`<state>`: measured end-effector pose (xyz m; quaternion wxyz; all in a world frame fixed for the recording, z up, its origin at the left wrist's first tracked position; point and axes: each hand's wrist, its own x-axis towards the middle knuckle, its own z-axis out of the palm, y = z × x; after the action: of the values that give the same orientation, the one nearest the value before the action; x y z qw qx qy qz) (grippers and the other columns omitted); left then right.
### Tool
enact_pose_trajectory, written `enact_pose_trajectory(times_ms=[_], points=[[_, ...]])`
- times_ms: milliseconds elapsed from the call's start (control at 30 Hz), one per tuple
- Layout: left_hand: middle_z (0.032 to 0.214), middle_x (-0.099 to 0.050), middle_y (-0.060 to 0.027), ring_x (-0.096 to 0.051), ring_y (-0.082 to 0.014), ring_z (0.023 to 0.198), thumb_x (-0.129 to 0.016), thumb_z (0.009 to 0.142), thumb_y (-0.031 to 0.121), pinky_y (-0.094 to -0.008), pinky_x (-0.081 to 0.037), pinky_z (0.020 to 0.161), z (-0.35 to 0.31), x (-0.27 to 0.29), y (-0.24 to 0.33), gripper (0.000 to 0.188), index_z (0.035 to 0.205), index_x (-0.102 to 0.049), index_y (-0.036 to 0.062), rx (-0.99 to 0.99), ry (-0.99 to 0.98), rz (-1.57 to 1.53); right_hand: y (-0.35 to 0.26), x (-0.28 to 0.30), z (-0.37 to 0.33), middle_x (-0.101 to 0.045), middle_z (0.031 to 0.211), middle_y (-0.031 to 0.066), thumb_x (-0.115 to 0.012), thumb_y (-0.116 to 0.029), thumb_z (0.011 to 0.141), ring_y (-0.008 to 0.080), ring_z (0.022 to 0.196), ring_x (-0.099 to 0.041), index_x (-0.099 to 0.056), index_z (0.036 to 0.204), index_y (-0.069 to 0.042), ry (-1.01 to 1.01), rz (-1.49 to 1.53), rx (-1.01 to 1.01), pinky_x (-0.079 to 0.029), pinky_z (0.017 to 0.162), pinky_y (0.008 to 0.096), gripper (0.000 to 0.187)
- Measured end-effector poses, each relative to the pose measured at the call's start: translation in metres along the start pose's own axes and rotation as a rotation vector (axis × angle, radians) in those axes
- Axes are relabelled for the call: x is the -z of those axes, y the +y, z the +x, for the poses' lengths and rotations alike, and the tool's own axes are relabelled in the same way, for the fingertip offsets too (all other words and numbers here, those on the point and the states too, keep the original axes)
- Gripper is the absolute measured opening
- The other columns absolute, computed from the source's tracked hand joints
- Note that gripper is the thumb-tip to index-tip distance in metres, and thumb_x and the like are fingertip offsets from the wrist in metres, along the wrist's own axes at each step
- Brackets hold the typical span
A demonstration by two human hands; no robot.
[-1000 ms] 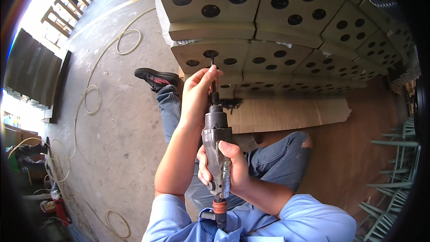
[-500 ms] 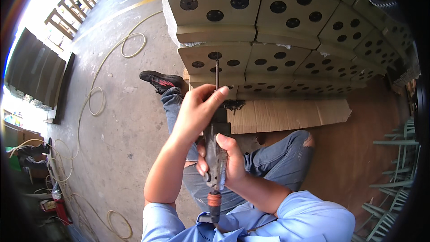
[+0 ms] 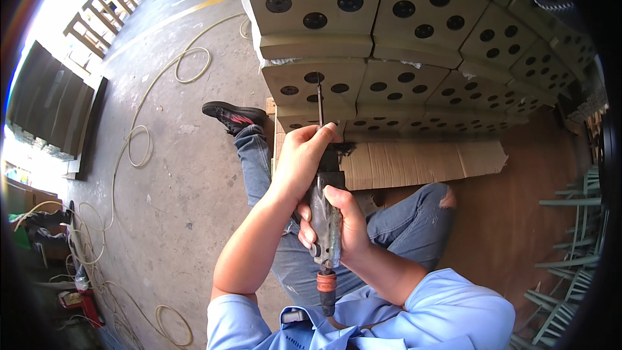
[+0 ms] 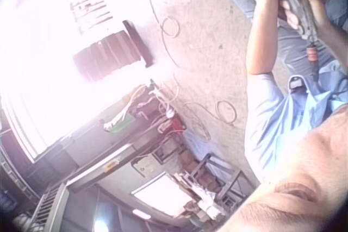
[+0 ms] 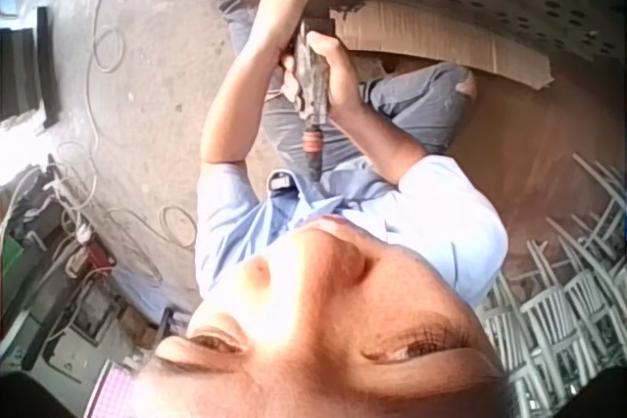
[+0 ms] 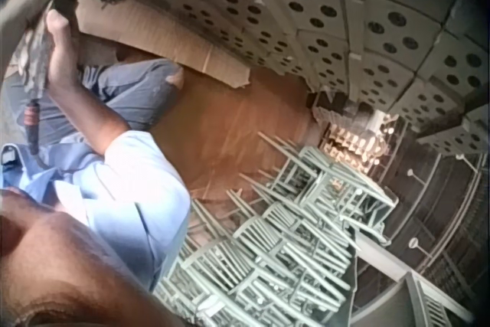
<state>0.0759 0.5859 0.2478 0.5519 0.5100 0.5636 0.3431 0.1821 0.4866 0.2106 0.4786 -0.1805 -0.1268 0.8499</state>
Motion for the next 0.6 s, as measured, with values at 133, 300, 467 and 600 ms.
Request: enact_pose_trajectory(times_ms=[133,300,467,600], points=[[0.108,-0.069,-0.0133,-0.059,-0.0179,0.103,-0.063,0.096,0.048,-0.0311,-0.044,0.098,-0.002,0.004,0.006,0.052,0.103,-0.074,-0.0021,0.063,-0.023,-0.012,0.000,-0.012,0.000,-0.061,0.083,0.0124,-0.054,-0.033,0.101,0.0208,0.057,-0.063,-0.052,0.107,-0.001,0.036,0.088,0.019,-0.055,0.054,0.0355,0.033],[0.108,-0.069,-0.0130,-0.060,-0.0176,0.103,-0.064,0.095,0.050,-0.0304,-0.044,0.097,0.000,0.002,0.004,0.054,0.104,-0.074,-0.0019,0.038,-0.006,-0.044,-0.003,-0.014,0.001,-0.061,0.081,0.0126,-0.054,-0.032,0.101,0.0215,0.056,-0.063,-0.052,0.108,-0.002,0.082,0.063,0.010,-0.055,0.054,0.0358,0.031],[0.108,-0.069,-0.0125,-0.060,-0.0177,0.103,-0.065,0.095,0.051,-0.0303,-0.044,0.097,0.011,0.000,0.000,0.055,0.105,-0.074,-0.0023,0.004,0.038,-0.061,-0.009,-0.010,0.009,-0.061,0.084,0.0111,-0.052,-0.040,0.101,0.0201,0.057,-0.063,-0.054,0.105,-0.002,0.072,-0.010,0.018,-0.054,0.053,0.0355,0.038],[0.107,-0.069,-0.0113,-0.059,-0.0170,0.099,-0.065,0.095,0.050,-0.0302,-0.044,0.095,0.018,0.001,0.000,0.054,0.104,-0.074,-0.0017,0.007,0.036,-0.093,-0.011,-0.007,0.015,-0.060,0.085,0.0104,-0.052,-0.043,0.101,0.0194,0.057,-0.063,-0.055,0.103,-0.002,0.073,-0.050,0.034,-0.053,0.052,0.0349,0.041]])
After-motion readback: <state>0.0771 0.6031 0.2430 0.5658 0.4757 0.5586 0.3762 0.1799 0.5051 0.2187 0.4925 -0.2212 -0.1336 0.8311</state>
